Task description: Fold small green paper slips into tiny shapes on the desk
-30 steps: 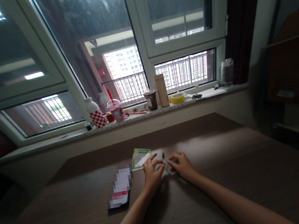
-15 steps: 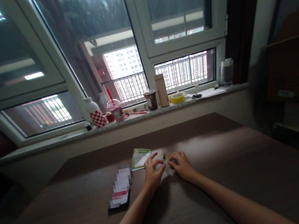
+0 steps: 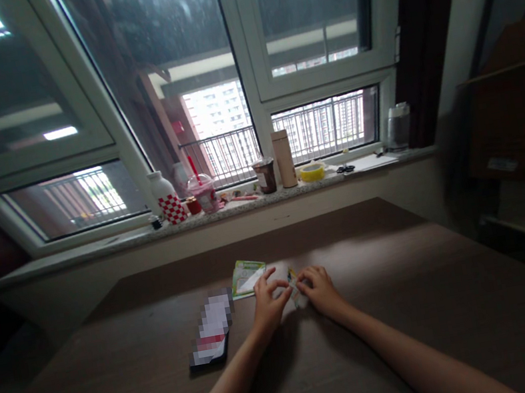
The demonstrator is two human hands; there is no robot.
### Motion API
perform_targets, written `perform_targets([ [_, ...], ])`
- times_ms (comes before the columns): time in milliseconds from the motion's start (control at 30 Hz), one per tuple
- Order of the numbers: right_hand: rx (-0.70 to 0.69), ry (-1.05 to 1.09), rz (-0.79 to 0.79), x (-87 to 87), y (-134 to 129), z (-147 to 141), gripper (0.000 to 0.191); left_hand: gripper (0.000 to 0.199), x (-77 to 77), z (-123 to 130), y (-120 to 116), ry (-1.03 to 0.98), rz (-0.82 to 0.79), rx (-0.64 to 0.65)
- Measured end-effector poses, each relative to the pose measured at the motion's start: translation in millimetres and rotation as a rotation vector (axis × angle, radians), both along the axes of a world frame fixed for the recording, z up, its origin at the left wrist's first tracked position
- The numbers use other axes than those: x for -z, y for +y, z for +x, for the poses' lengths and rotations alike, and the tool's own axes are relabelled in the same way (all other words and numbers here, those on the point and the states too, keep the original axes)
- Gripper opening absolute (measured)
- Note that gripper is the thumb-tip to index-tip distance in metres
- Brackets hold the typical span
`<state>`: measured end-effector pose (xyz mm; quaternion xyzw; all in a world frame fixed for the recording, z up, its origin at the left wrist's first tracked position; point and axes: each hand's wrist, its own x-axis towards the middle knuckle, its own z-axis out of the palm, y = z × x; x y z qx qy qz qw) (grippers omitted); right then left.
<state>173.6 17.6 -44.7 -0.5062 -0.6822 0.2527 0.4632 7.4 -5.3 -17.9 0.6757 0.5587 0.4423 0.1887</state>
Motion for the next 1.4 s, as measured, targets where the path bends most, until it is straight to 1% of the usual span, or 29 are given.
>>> perform_targets([
  [200, -0.026, -0.047, -0.015, 1.5, 0, 0, 0.011, 0.01, 1.6, 0, 2, 0.035, -0.025, 0.05],
  [333, -0.006, -0.027, -0.006, 2.8, 2, 0, 0.012, 0.006, 4.9, 1, 2, -0.011, 0.008, 0.03],
  [467, -0.018, -0.016, -0.002, 2.5, 2, 2, 0.012, 0.005, 5.3, 0, 2, -0.045, 0.016, 0.017],
  [600, -0.02, -0.049, 0.0, 2.1, 1, 1, 0.009, 0.007, 3.1, 0, 2, 0.006, 0.013, 0.057],
  [733, -0.008, -0.087, -0.014, 1.8, 0, 0, 0.01, 0.007, 2.6, 2, 1, 0.032, 0.018, 0.084],
  [900, 0.001, -0.028, -0.009, -0.3, 0, 0, 0.009, 0.005, 5.5, 2, 2, -0.019, 0.059, 0.048],
  [1033, -0.038, 0.045, -0.004, -4.7, -1, 2, 0.02, 0.005, 7.7, 1, 2, -0.066, 0.05, 0.006],
  [1133, -0.025, 0.079, -0.019, -7.3, -2, 4, 0.027, 0.005, 8.3, 0, 2, -0.085, 0.053, -0.005],
  [1267, -0.042, 0.052, -0.012, -6.4, -2, 4, 0.022, 0.005, 8.6, 0, 3, -0.105, 0.042, -0.005],
  [1400, -0.054, 0.038, -0.005, -3.7, 0, 3, 0.02, 0.005, 8.9, 0, 3, -0.112, 0.024, -0.012],
])
